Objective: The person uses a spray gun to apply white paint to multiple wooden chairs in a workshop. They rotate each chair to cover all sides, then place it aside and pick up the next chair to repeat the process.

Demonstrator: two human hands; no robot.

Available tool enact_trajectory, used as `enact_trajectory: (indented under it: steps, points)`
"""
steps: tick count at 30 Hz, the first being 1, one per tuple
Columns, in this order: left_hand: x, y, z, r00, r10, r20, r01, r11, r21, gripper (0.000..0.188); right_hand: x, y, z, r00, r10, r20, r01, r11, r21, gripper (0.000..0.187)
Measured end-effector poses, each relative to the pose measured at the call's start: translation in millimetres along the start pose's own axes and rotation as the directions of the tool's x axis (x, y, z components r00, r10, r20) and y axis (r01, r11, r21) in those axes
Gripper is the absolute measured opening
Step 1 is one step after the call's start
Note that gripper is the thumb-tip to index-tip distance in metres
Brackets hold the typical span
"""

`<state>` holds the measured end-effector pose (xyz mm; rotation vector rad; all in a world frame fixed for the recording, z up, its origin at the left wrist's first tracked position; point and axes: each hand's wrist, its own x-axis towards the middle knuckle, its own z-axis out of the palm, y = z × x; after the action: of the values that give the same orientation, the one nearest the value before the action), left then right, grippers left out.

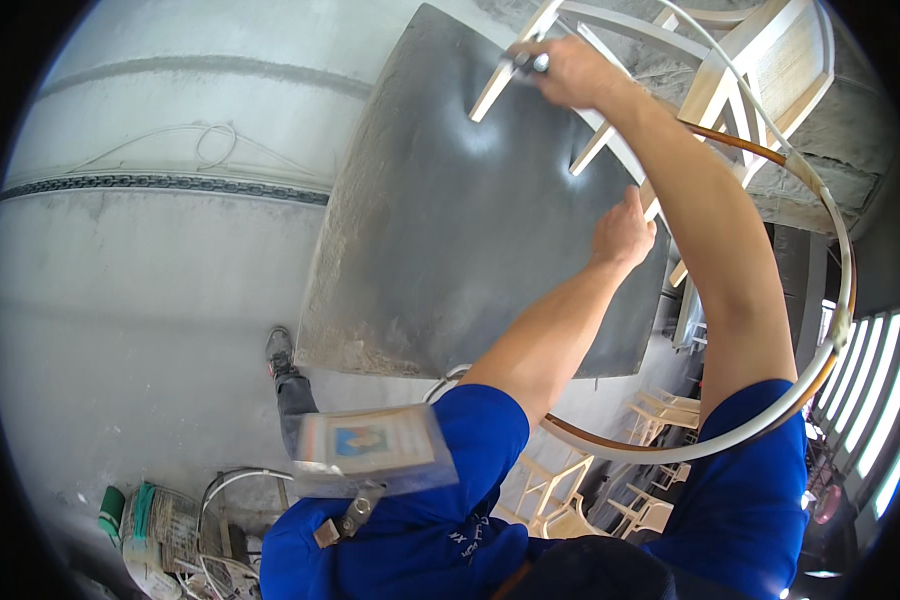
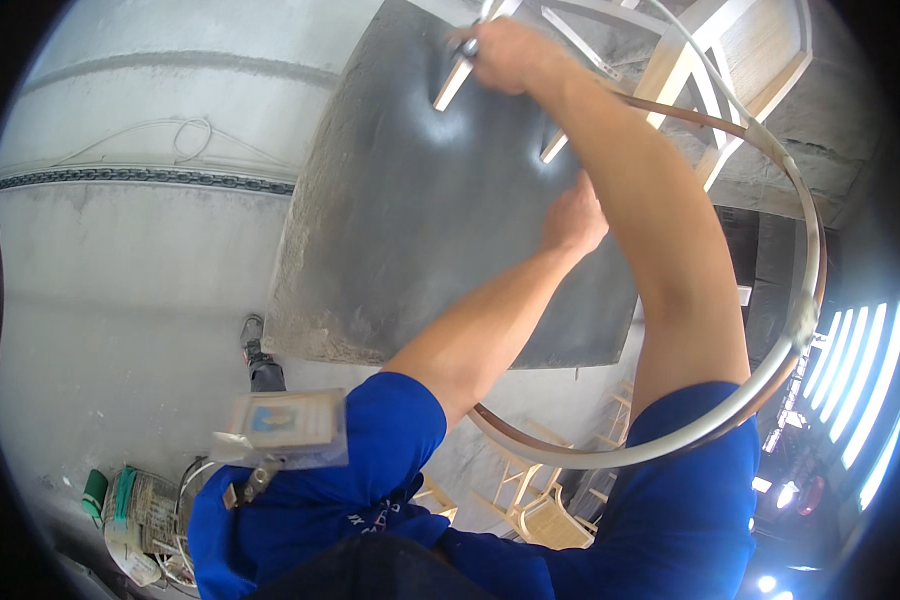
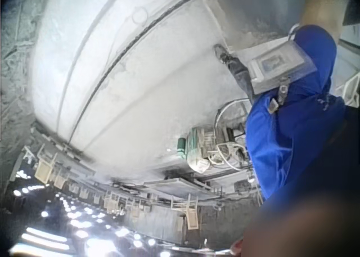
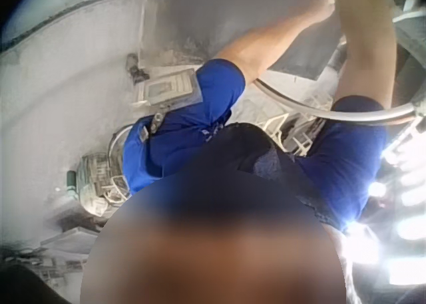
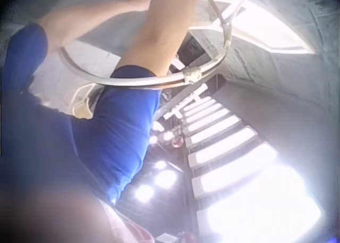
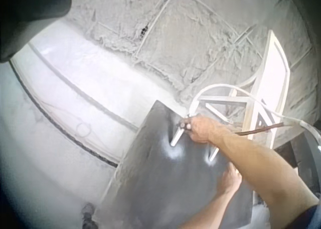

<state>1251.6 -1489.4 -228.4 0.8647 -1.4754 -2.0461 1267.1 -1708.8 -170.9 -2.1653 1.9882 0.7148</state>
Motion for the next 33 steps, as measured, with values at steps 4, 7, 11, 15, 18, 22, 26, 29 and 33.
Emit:
enact_trajectory:
  steps: [4,7,11,15,18,22,26,29,33]
  points:
    - [-1.5,-9.1,17.6,0.978,0.099,-0.182,-0.1,0.995,0.007,0.038,-75.9,-69.7,5.0,0.989,-0.141,0.049,0.128,0.97,0.207,0.046]
    - [-8.0,-14.3,18.1,0.963,0.131,-0.236,-0.11,0.989,0.1,0.039,-184.7,-83.7,-20.5,0.991,-0.032,-0.133,0.095,0.858,0.504,0.05]
    - [-26.5,-28.4,5.1,0.945,0.183,-0.272,-0.117,0.964,0.24,0.039,-380.6,-71.2,-23.9,0.67,0.408,-0.62,0.224,0.685,0.693,0.048]
    - [-48.0,-50.5,0.4,0.918,0.242,-0.314,-0.092,0.9,0.427,0.041,-534.9,-23.9,46.9,0.13,0.891,-0.435,-0.044,0.444,0.895,0.051]
    - [-69.7,-70.0,-1.2,0.92,0.112,-0.374,0.036,0.93,0.367,0.045,-595.6,11.1,113.1,0.07,0.992,-0.103,0.083,0.097,0.992,0.053]
    - [-106.2,-104.8,3.7,0.88,0.165,-0.446,-0.011,0.945,0.327,0.031,-604.7,11.5,176.4,0.335,0.93,-0.155,0.31,0.046,0.95,0.051]
    - [-152.7,-158.1,7.9,0.853,0.256,-0.455,-0.157,0.957,0.244,0.026,-650.0,-27.1,224.6,0.53,0.808,-0.256,0.322,0.088,0.943,0.051]
    - [-159.7,-207.8,-5.0,0.827,0.274,-0.49,-0.169,0.954,0.247,0.029,-717.6,-49.5,264.9,0.508,0.853,-0.118,0.347,-0.078,0.934,0.057]
    - [-112.0,-281.8,-42.9,0.809,0.293,-0.511,-0.069,0.909,0.411,0.037,-799.7,-83.5,317.1,0.418,0.86,0.292,0.473,-0.48,0.739,0.086]
